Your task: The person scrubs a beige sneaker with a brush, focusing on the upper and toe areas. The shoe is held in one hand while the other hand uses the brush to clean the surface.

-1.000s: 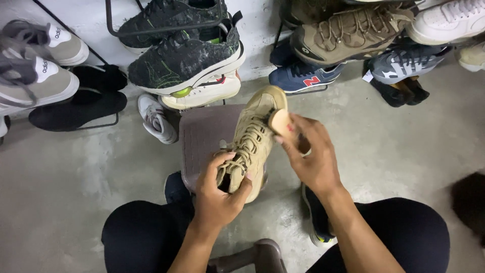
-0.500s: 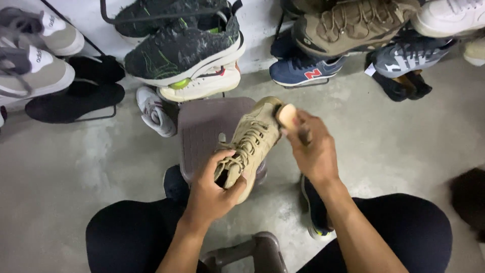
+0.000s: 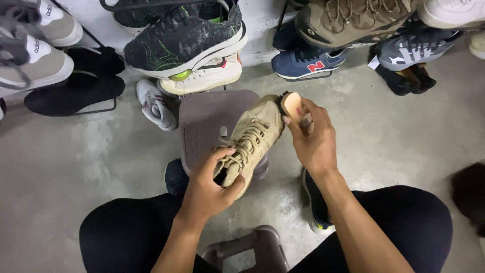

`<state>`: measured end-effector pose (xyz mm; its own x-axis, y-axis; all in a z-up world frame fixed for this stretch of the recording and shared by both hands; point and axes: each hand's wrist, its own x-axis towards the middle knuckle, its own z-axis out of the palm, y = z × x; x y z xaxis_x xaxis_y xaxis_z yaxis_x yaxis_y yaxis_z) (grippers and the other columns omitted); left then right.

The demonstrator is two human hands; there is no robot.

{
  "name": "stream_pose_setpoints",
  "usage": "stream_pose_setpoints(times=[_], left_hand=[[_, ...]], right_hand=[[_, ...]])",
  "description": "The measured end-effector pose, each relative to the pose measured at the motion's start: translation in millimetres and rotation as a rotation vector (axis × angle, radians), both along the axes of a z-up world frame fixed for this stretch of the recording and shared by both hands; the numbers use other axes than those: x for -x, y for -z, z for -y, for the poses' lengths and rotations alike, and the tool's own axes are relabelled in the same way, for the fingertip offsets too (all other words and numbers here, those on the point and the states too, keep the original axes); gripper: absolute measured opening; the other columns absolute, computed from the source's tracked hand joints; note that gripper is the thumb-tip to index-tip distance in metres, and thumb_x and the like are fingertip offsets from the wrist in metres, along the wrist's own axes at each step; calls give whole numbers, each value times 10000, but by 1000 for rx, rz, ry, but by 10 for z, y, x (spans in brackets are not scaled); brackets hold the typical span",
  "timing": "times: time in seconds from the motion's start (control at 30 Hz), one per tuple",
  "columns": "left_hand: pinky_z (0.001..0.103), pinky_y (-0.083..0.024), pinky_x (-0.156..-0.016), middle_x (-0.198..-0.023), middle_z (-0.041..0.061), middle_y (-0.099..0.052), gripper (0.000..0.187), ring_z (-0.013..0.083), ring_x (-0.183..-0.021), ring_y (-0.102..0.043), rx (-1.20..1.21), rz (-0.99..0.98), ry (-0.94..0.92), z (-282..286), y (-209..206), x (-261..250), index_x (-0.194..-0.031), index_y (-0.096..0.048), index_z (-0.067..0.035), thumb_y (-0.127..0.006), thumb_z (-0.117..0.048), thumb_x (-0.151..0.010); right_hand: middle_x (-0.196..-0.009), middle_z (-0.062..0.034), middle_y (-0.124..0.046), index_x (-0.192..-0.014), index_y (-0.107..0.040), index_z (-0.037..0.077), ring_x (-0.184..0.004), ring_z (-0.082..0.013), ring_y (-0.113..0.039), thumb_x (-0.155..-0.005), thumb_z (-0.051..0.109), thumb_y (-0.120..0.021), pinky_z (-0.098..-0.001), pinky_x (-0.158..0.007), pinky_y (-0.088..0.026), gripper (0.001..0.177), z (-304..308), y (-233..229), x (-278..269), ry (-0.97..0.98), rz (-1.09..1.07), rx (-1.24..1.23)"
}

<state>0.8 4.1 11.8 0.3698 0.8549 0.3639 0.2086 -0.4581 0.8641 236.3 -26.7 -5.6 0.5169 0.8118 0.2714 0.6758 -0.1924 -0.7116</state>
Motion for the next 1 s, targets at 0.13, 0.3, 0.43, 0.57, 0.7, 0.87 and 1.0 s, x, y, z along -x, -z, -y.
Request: stream_pose_setpoints(times=[0.13,0.3,0.43,0.57,0.7,0.87,1.0], left_hand=[[487,-625,-763,-972,231,-733,398,405,-893,-751,-80,-80,2,-22,16,49,-1131,-695,-42,-793,-69,-746],[540,-628,-708,-971,253,-716,400,453,-875,-743,-162,-174,53,-25,125,117,-1137,-702,-43,-810,-73,-753],[495,-634,-677,-973,233,-724,381,413,-847,-751,-179,-219,23,-42,261,111,-1138,-716,-74,-819,-126,-775],[531,-634,-651,-966,250,-719,397,434,-845,-749,-227,-295,86,-43,469,191,-1158,-698,-99,-811,-135,-779],[535,-639,-655,-943,247,-704,386,442,-831,-743,-282,-338,100,-31,511,251,-1143,-679,-94,-815,-139,-785],[500,-640,-610,-934,186,-690,391,413,-841,-737,-300,-396,98,-24,616,272,-1152,-673,-132,-786,-152,-778],[521,-639,-601,-951,183,-693,414,421,-851,-737,-276,-403,100,-15,655,309,-1172,-664,-144,-772,-144,-773]], right_hand=[[-1030,-271,-664,-1243,-627,-45,-960,-461,-699,-917,185,-839,-447,-682,-622,452,6,84,105,-90,-119,-72],[-1044,-178,-671,-1240,-678,21,-990,-397,-711,-876,173,-848,-460,-769,-653,429,-10,124,139,-123,-50,155],[-1156,-96,-652,-1307,-646,98,-1057,-341,-684,-903,272,-822,-504,-832,-636,474,-19,272,171,-19,35,303],[-1191,-33,-642,-1342,-619,193,-1129,-290,-659,-889,315,-787,-494,-911,-611,498,-33,440,248,-122,-5,511],[-1224,1,-631,-1372,-594,217,-1155,-250,-646,-924,389,-729,-497,-933,-601,498,-58,368,281,-133,79,655],[-1194,-22,-615,-1315,-636,178,-1122,-280,-648,-941,324,-733,-471,-904,-613,413,-58,453,346,-165,92,548],[-1160,-22,-652,-1341,-671,205,-1092,-277,-672,-922,309,-755,-440,-880,-619,440,-32,556,414,-266,180,507]])
